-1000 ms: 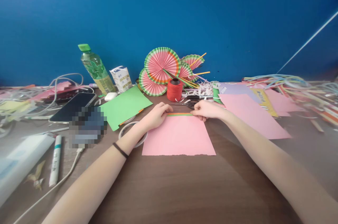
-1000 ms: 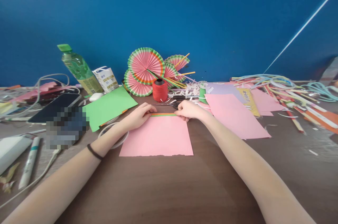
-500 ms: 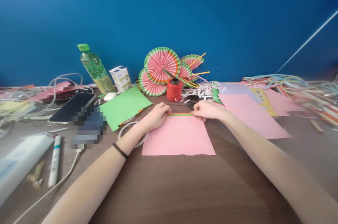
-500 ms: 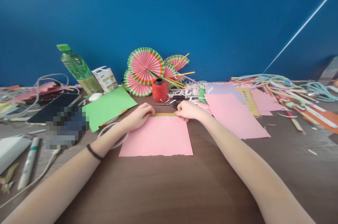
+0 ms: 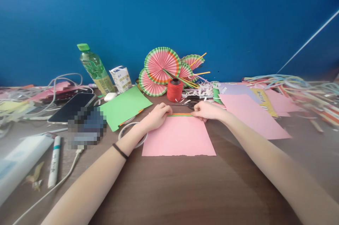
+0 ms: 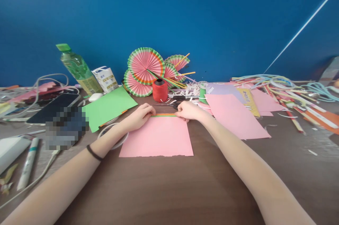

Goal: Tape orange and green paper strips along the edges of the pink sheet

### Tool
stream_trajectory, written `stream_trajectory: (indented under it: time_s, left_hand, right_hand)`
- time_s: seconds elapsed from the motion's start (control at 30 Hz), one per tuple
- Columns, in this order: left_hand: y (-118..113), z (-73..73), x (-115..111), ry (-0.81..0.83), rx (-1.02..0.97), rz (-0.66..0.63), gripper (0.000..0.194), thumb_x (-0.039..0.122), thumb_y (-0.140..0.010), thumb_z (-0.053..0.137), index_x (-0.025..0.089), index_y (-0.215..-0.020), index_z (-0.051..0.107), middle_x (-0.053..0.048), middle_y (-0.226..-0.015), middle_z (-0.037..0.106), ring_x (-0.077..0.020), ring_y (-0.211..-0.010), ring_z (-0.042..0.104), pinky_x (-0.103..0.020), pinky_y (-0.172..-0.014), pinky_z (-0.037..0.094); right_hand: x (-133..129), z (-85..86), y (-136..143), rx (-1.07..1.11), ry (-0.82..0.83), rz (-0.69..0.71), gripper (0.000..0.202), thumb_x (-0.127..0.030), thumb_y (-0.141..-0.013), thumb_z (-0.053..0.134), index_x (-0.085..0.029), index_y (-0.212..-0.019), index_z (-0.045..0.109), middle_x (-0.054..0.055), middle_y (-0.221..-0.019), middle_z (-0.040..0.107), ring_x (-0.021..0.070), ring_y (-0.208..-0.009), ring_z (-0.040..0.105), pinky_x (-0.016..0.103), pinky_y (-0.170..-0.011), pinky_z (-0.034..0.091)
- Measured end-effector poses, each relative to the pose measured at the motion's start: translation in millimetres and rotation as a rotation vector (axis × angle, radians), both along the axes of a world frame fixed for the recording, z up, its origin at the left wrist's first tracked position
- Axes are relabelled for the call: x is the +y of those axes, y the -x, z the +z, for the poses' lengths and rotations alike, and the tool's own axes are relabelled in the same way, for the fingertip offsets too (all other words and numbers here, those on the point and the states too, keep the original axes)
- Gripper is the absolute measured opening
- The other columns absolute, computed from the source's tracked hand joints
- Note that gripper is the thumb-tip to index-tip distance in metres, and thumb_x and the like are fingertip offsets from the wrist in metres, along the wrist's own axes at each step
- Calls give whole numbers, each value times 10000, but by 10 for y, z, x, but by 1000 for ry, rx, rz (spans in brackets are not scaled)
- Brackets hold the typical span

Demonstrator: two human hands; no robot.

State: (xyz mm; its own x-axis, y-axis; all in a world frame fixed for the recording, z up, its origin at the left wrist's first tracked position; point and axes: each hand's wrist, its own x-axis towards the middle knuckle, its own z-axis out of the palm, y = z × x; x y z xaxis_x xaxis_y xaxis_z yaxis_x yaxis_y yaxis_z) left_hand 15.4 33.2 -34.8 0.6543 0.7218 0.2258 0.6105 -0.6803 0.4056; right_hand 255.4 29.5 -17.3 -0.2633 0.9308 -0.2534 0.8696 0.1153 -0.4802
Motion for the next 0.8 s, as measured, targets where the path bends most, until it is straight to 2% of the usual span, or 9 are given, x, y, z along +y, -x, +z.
stream_trajectory:
  time_s: [0.17,0.37,0.53,0.63,0.8]
  left_hand:
    - [-8,-8,-27,-43,87,40,265,82,-793,302,212,-907,502,-47,-975,474,-194,-928,443,-334,-790,405]
    - [-52,8,-81,-265,269,38,329,40,-777,311,183,-987,519,-71,-989,516,-202,-880,451,-338,-779,388]
    - [-147,55,-161,-285,295,12,395,73,-818,292,201,-1120,510,-55,-1104,559,-208,-1017,461,-351,-827,375]
    - [-221,38,-204,-197,246,-21,435,110,-832,282,172,-1232,440,-49,-1285,471,-180,-1178,391,-336,-954,324]
    - [-272,-54,-244,-78,303,-159,516,346,-893,235,113,-1353,261,-80,-1428,245,-211,-1321,168,-390,-1067,159]
  right_hand:
    - [6,-1,-15,-96,-14,-1,275,-367,-720,484,-180,-526,430,-21,-451,533,88,-373,497,191,-392,330]
    - [4,43,-12,-205,-47,-17,329,-436,-697,501,-184,-505,412,-29,-431,488,89,-396,441,211,-396,258]
    - [13,38,-23,-199,-11,-30,344,-463,-699,492,-183,-510,424,-20,-439,504,93,-398,444,220,-403,254]
    - [26,16,-33,-202,-25,-30,364,-490,-700,478,-183,-508,433,-19,-434,499,93,-403,441,222,-403,246]
    - [29,18,-31,-225,-45,-40,418,-569,-681,467,-185,-514,463,-20,-431,484,99,-415,428,227,-401,232]
